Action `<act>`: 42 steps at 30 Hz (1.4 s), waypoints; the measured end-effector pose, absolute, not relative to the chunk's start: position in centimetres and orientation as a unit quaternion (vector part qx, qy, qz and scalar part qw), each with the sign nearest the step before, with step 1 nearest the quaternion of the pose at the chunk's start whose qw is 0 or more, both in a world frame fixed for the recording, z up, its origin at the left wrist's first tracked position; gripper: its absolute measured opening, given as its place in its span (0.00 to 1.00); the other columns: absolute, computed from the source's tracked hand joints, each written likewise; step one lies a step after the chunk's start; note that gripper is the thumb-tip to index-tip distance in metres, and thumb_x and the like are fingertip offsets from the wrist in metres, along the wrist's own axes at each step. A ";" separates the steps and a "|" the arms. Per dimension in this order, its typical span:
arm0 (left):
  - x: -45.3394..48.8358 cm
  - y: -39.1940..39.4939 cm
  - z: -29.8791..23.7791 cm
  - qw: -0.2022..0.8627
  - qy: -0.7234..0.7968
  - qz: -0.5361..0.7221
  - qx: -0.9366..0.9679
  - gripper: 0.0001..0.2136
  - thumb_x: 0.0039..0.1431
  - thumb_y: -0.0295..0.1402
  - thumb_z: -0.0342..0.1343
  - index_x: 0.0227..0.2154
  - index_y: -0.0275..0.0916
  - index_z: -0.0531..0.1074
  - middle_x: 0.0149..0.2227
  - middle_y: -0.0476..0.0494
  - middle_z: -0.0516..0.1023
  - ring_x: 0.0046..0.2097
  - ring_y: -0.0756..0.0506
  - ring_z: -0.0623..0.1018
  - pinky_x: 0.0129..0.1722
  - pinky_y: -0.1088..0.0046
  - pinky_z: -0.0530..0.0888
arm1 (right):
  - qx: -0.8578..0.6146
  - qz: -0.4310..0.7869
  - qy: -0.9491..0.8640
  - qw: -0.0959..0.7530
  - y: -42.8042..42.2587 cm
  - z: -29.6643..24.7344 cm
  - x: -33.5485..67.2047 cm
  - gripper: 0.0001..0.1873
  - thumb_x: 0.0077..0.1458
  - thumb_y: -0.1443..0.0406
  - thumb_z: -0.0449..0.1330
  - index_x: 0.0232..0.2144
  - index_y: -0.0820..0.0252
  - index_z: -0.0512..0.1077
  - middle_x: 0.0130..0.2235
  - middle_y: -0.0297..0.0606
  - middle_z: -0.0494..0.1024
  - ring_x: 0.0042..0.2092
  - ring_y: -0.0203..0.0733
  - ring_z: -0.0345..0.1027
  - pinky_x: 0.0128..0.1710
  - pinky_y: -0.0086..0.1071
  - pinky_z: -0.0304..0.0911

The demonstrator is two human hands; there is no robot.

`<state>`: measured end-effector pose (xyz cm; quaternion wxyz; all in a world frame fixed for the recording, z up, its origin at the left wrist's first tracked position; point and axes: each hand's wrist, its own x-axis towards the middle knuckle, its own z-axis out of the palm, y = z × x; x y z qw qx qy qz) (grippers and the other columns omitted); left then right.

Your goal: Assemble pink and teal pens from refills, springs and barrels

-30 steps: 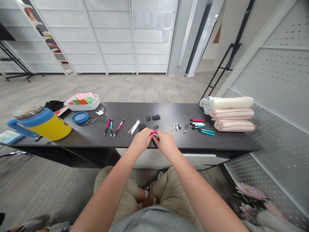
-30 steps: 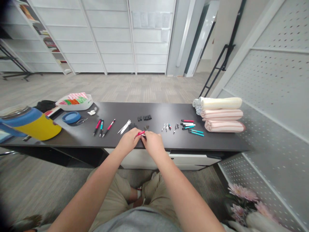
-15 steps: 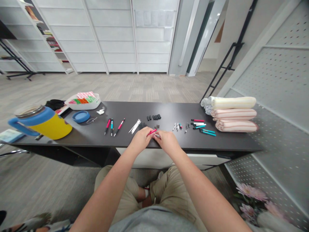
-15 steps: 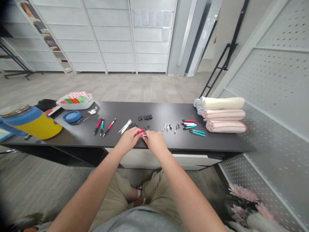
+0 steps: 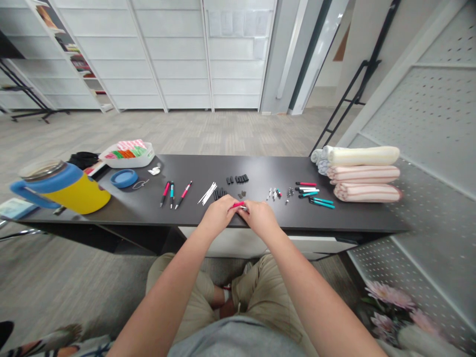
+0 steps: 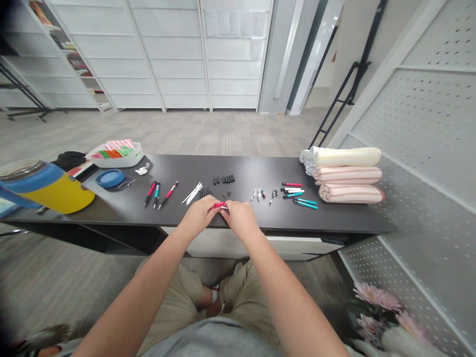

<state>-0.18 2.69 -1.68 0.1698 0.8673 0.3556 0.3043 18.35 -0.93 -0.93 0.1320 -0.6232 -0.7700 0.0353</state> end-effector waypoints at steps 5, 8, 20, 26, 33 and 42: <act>-0.2 2.8 -1.8 0.172 0.351 0.309 0.867 0.07 0.70 0.30 0.54 0.40 0.40 0.77 0.42 0.42 0.79 0.45 0.43 0.78 0.47 0.67 0.74 | -0.620 0.042 -0.772 0.133 -1.0 -0.8 18.6 0.14 0.69 0.54 0.60 0.42 0.57 0.77 0.40 0.41 0.85 0.42 0.46 0.79 0.41 0.34 0.61; -0.2 2.7 -1.7 0.179 0.358 0.309 0.863 0.07 0.70 0.30 0.54 0.40 0.40 0.78 0.42 0.43 0.80 0.45 0.43 0.79 0.46 0.68 0.74 | -0.607 0.054 -0.777 0.158 -1.3 -0.7 18.9 0.15 0.69 0.53 0.60 0.43 0.56 0.79 0.39 0.40 0.85 0.41 0.45 0.79 0.40 0.33 0.60; -0.4 3.0 -1.2 0.241 0.397 0.331 0.821 0.08 0.70 0.34 0.56 0.42 0.41 0.80 0.44 0.45 0.85 0.47 0.43 0.82 0.49 0.68 0.75 | -0.601 0.074 -0.767 0.210 -1.4 -1.1 19.1 0.12 0.69 0.57 0.59 0.44 0.53 0.81 0.35 0.35 0.85 0.37 0.41 0.78 0.38 0.31 0.58; -0.6 3.0 -0.7 0.268 0.419 0.327 0.804 0.09 0.69 0.37 0.57 0.42 0.42 0.80 0.45 0.45 0.85 0.47 0.43 0.82 0.48 0.68 0.75 | -0.600 0.079 -0.737 0.300 -1.8 -1.6 19.5 0.12 0.68 0.54 0.61 0.41 0.54 0.81 0.27 0.32 0.80 0.30 0.41 0.74 0.35 0.31 0.58; -0.4 2.6 -0.4 0.270 0.386 0.293 0.832 0.08 0.68 0.36 0.57 0.39 0.40 0.79 0.40 0.45 0.84 0.43 0.44 0.80 0.43 0.71 0.72 | -0.572 0.107 -0.724 0.370 -1.7 -1.9 19.9 0.14 0.67 0.53 0.61 0.40 0.53 0.81 0.24 0.32 0.77 0.28 0.41 0.71 0.34 0.32 0.58; -0.3 2.3 0.0 0.289 0.390 0.310 0.818 0.10 0.70 0.38 0.55 0.37 0.40 0.77 0.35 0.48 0.81 0.38 0.46 0.78 0.38 0.72 0.69 | -0.578 0.142 -0.704 0.386 -2.2 -1.4 19.7 0.20 0.67 0.47 0.58 0.48 0.56 0.74 0.26 0.32 0.75 0.30 0.42 0.70 0.32 0.32 0.57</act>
